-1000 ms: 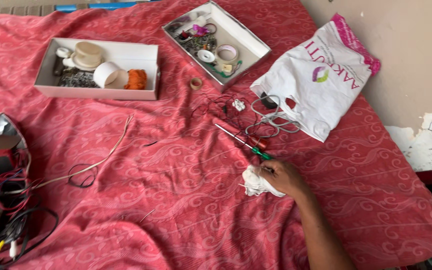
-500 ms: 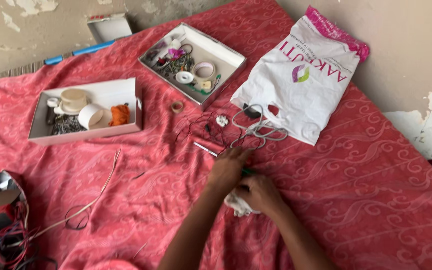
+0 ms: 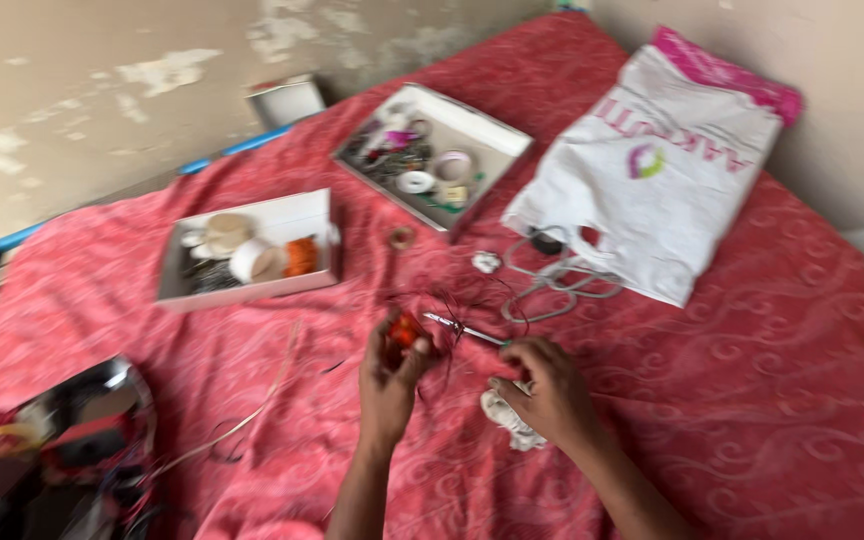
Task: The person wipes the exterior of a black portable radio with a white cloth, then picks up and wipes several small wires and a white cable. The person places the radio aside and continues wiping the wires and cable on a red patterned cloth.
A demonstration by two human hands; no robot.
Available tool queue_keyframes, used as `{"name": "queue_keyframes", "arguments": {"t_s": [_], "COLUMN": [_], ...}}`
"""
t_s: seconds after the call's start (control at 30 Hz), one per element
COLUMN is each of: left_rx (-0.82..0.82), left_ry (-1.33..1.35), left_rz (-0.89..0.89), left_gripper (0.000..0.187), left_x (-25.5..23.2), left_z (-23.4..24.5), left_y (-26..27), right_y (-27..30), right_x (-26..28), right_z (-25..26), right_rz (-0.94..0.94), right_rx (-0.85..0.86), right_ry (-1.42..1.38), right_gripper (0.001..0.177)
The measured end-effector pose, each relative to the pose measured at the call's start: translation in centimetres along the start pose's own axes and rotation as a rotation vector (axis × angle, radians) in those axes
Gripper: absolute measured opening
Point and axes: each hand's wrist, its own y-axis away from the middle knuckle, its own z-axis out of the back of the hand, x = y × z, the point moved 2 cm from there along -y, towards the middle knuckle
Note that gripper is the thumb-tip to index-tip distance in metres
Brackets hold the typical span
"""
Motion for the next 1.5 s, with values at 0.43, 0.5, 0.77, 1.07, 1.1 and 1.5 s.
{"name": "queue_keyframes", "arguments": {"t_s": [0.43, 0.5, 0.77, 1.07, 1.1, 1.5], "left_rx": [-0.343, -0.299, -0.248, -0.468, -0.503, -0.592], "left_ry": [-0.097, -0.104, -0.009, 0.118, 0.134, 0.338], "left_rz": [-0.314, -0.383, -0.199, -0.282, -0.272, -0.269], "left_gripper": [0.048, 0.038, 0.028, 0.026, 0.025, 0.026], "left_x": [-8.1, -8.3, -7.7, -8.3, -8.4, -3.4], "left_z": [9.4, 9.2, 6.9, 11.4, 12.2, 16.3], "left_y": [7.1, 7.4, 6.9, 8.0, 8.0, 5.5], "right_y": [2.9, 4.3, 2.0, -1.6, -1.5, -0.3], "right_x": [3.4, 1.8, 7.4, 5.2, 3.8, -6.4], "right_z": [-4.3, -3.0, -0.2, -7.7, -7.7, -9.1], "right_rz": [0.121, 0.167, 0.379, 0.033, -0.054, -0.415], "right_rx": [0.300, 0.276, -0.024, 0.404, 0.365, 0.151], "right_ry": [0.471, 0.372, -0.132, -0.593, -0.726, -1.261], "right_gripper": [0.114, 0.097, 0.064, 0.019, 0.018, 0.014]}}
